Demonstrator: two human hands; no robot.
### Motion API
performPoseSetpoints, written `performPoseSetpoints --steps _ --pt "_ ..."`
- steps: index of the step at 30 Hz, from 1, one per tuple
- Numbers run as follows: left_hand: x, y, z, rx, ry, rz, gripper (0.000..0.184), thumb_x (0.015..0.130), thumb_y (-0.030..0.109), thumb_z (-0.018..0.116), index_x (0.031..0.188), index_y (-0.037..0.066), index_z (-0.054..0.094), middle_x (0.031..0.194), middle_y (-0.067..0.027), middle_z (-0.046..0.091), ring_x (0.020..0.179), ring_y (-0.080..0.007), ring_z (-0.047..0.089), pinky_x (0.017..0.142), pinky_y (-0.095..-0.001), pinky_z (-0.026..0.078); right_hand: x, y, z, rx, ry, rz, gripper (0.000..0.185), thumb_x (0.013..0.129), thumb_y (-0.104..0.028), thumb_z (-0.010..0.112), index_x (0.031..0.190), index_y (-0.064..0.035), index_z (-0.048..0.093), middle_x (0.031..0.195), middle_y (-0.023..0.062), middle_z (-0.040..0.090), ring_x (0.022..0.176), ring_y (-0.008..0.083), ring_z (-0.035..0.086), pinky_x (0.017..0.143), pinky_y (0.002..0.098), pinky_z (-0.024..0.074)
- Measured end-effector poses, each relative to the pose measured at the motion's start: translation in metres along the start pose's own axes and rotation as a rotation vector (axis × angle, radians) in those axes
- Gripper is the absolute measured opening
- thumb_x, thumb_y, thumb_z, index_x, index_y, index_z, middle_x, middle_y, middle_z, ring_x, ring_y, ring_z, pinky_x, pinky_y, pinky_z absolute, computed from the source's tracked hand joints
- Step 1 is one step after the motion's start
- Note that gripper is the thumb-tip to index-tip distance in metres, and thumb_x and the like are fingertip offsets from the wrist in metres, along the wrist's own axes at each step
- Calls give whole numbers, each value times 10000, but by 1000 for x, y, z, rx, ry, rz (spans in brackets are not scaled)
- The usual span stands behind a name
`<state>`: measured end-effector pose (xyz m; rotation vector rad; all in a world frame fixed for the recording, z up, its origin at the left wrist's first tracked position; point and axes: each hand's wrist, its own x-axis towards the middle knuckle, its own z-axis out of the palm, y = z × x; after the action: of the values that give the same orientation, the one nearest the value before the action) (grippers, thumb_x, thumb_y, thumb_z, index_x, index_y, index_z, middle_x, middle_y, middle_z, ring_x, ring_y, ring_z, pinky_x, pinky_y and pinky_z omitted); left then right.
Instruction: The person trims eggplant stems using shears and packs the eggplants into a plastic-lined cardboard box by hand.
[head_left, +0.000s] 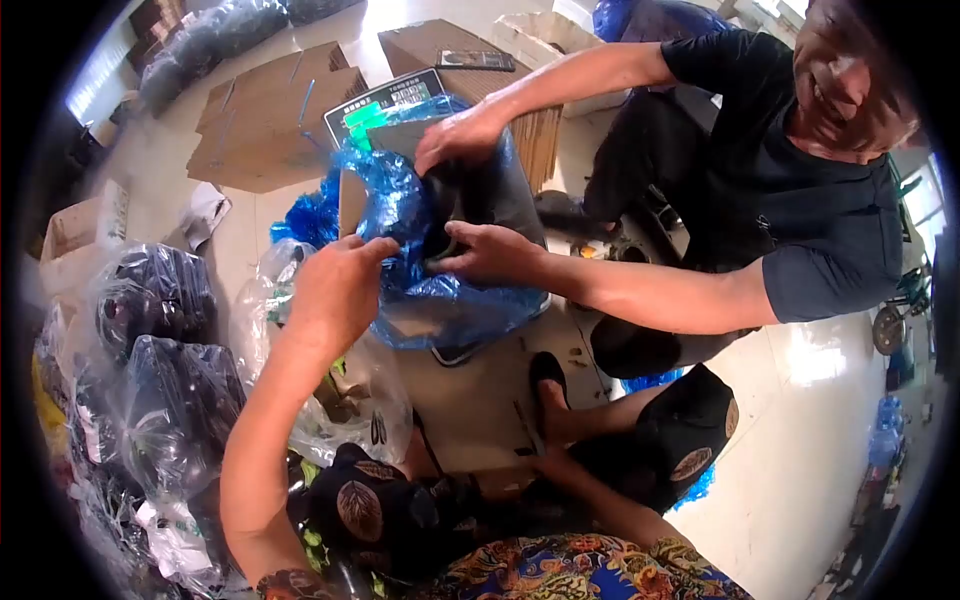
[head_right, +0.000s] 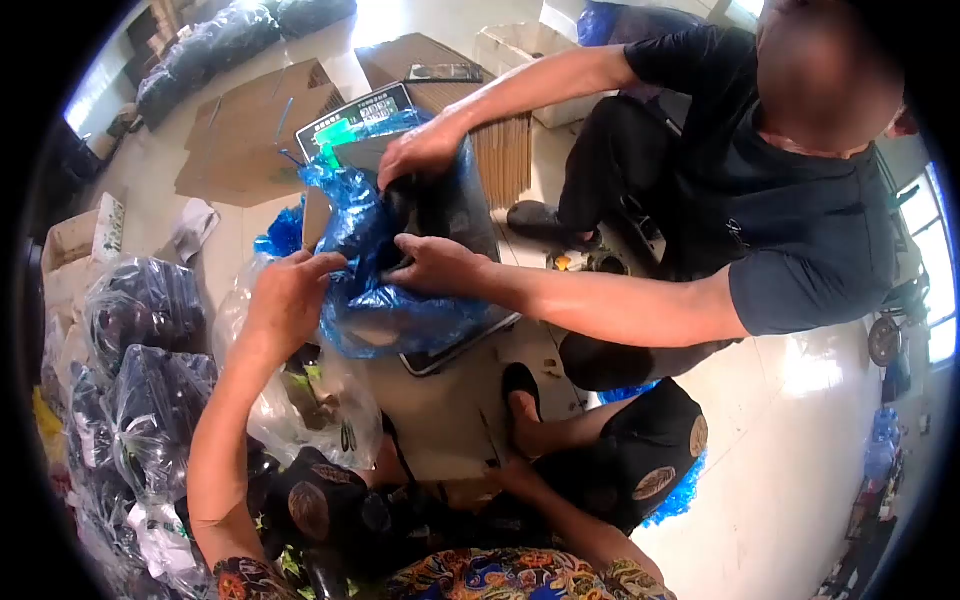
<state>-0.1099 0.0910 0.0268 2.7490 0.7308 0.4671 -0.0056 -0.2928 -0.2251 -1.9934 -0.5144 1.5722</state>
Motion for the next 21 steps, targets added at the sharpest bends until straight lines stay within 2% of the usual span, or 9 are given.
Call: performPoseSetpoints --steps 4,7,9,11,14,17,18,20,21 --pt "12 2 19 -51 137 159 349 791 -66 539 1078 82 671 909 -184 627 843 -389 594 731 -424 489 6 9 8 -27 55 -42 585 851 -296 682 1282 51 493 1125 137 614 1033 209 578 904 319 461" --pt "14 -12 32 108 -113 209 347 775 -74 532 1056 74 672 900 -173 627 849 -368 587 751 -413 488 2 13 10 81 48 -154 578 849 -283 681 1285 47 493 1143 147 617 1054 217 580 908 328 463" --pt "22 -8 30 -115 -56 125 320 783 -58 544 1048 66 671 965 -158 630 904 -347 600 821 -433 484 1 13 9 115 -23 -18 583 853 -273 678 1300 43 477 1150 144 613 1044 217 581 895 329 470" --pt "31 -16 33 26 -58 267 307 789 -55 542 1045 61 666 988 -170 621 963 -355 586 855 -427 470 5 19 8 101 5 11 567 856 -278 676 1285 46 493 1135 142 618 1023 213 588 874 328 479" --pt "37 -14 29 -306 -15 208 313 769 -65 531 1029 52 660 998 -182 615 996 -365 562 875 -423 456 12 20 12 16 -3 30 521 854 -318 675 1200 58 570 1076 146 641 967 207 606 835 332 491" --pt "42 -35 43 132 -76 250 375 707 -34 571 1051 81 668 944 -151 620 923 -373 582 796 -468 483 23 25 13 -215 -139 95 522 844 -400 671 1064 72 648 994 165 665 899 211 623 808 355 498" --pt "40 -46 53 -78 -14 257 402 689 -75 537 1050 53 658 957 -162 632 947 -372 598 823 -446 493 50 54 21 -447 -110 29 548 837 -441 668 1008 80 669 960 176 673 879 212 628 801 363 499" --pt "48 -10 31 -333 297 145 423 672 -147 486 1020 24 653 1047 -172 649 987 -342 627 853 -392 499 32 28 9 -305 -29 -22 588 833 -477 657 1054 68 644 951 190 671 859 233 633 791 377 500" --pt "50 2 15 -505 287 9 355 704 -141 504 975 19 669 1030 -175 659 939 -337 641 816 -401 505 25 21 9 -233 -13 -28 604 831 -492 652 1074 61 635 947 196 671 850 240 635 786 382 501"
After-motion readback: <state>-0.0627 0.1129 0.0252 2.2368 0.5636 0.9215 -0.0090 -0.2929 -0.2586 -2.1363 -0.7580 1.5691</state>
